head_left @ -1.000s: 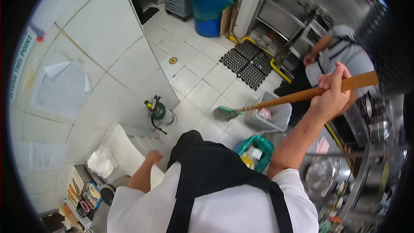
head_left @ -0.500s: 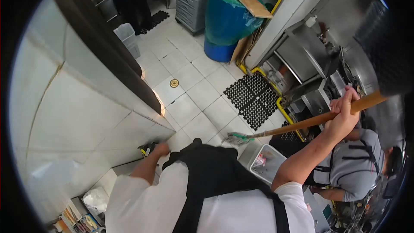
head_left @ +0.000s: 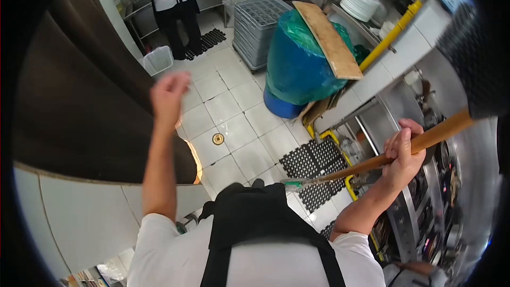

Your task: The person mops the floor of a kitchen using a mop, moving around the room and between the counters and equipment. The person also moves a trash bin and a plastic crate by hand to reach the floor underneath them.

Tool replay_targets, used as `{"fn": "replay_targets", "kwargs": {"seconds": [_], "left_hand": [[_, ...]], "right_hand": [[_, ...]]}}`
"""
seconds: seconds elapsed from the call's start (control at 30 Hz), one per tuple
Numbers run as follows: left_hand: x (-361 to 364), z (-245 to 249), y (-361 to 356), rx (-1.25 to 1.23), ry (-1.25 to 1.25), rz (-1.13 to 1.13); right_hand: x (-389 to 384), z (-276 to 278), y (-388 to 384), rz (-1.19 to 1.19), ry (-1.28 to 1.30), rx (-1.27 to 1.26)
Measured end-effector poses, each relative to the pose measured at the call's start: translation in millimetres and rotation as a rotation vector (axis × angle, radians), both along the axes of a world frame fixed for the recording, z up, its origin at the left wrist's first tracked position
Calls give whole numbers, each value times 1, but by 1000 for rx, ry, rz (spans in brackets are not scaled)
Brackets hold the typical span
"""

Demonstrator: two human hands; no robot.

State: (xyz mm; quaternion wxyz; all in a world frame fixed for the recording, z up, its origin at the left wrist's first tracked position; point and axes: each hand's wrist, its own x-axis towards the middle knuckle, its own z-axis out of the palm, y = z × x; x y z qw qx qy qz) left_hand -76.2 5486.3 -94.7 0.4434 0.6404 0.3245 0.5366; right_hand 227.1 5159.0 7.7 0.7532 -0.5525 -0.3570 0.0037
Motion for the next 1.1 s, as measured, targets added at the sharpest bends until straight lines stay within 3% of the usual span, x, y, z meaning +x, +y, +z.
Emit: {"fn": "replay_targets", "kwargs": {"seconds": [0.07, 0.1, 0.13, 0.17, 0.23, 0.3, 0.37, 0.4, 0.77, 1.1], "left_hand": [[-15, 96, -12, 197, 35, 250], [-18, 128, -20, 500, -37, 286], [-23, 154, -25, 657, -218, 136], [-32, 175, -25, 694, -385, 126], [-64, 223, -36, 710, -438, 77], [-93, 278, -37, 1329, 691, -294], [-51, 257, -39, 1460, 386, 117], [-40, 253, -28, 1460, 317, 144], [5, 255, 136, 1458, 326, 68], [84, 264, 207, 1417, 594, 200]], "right_hand": [[15, 3, 39, 127, 15, 3], [24, 5, 58, 151, 8, -6], [34, 6, 78, 222, -18, -7], [44, 7, 99, 290, -40, -7], [57, 14, 139, 328, -73, -1], [65, 21, 182, 381, -60, 111], [78, 26, 223, 418, -94, 107], [85, 29, 243, 430, -98, 130], [130, 41, 414, 356, -140, 248], [201, 5, 570, 685, -122, 287]]}}
